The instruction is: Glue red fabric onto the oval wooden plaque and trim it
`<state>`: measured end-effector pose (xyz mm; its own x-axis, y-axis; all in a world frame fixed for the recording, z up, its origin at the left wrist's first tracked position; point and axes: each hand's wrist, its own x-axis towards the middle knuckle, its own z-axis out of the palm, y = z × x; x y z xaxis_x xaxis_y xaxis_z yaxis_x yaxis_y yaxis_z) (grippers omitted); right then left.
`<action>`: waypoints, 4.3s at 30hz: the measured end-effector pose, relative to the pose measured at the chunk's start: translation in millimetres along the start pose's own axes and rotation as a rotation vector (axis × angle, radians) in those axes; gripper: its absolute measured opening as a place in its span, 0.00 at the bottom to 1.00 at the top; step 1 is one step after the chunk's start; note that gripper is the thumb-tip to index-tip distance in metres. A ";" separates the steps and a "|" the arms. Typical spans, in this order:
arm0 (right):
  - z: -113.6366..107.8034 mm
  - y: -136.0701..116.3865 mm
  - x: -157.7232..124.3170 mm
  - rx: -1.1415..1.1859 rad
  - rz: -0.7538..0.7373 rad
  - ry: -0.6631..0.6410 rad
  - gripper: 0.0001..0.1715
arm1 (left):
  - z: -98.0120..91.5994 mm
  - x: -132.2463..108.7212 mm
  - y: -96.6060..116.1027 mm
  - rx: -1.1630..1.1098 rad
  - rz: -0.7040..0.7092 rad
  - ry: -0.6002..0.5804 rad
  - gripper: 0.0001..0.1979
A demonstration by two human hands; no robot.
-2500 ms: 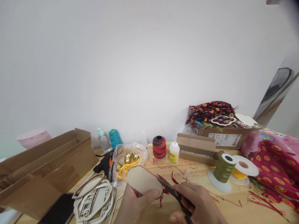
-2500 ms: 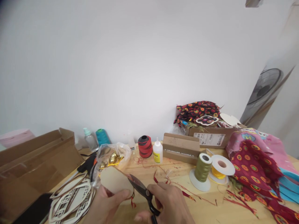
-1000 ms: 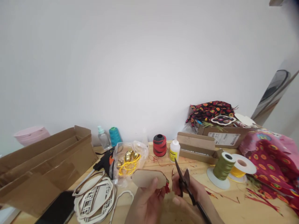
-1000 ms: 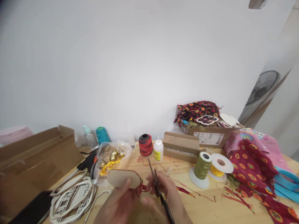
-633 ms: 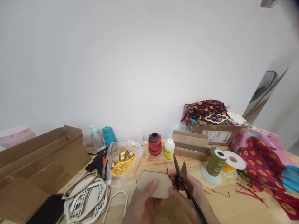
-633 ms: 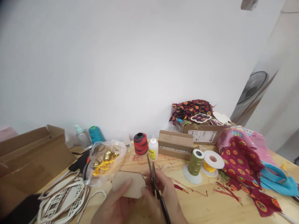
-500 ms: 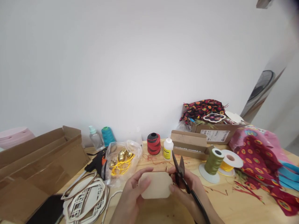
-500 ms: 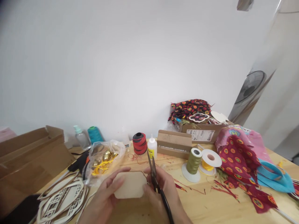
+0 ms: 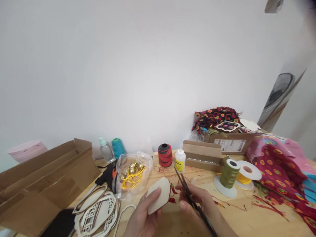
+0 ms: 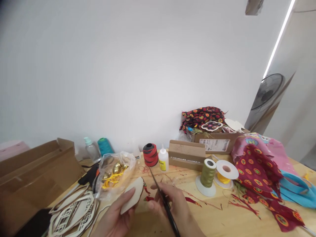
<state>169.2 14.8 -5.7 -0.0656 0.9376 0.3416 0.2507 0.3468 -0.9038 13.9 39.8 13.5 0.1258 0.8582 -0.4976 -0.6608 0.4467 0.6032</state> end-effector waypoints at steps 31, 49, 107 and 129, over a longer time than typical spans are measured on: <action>0.7 -0.7 2.7 0.035 -0.026 0.066 0.17 | -8.5 6.1 -13.0 0.490 0.246 -0.243 0.13; -37.6 6.9 2.8 -0.896 -0.590 -0.050 0.09 | -2.4 -1.7 -12.1 0.435 0.492 -0.120 0.14; -48.3 19.4 3.5 -0.344 -0.189 -0.095 0.13 | -17.2 17.3 -16.7 0.478 0.364 -0.150 0.16; -41.5 24.9 -9.1 -0.159 -0.300 -0.082 0.32 | -0.7 0.6 -22.2 0.357 0.477 -0.096 0.14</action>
<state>216.1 13.8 -20.7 -0.2352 0.7958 0.5580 0.3550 0.6048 -0.7129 28.1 30.2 -0.6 -0.0464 0.9963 -0.0720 -0.3733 0.0496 0.9264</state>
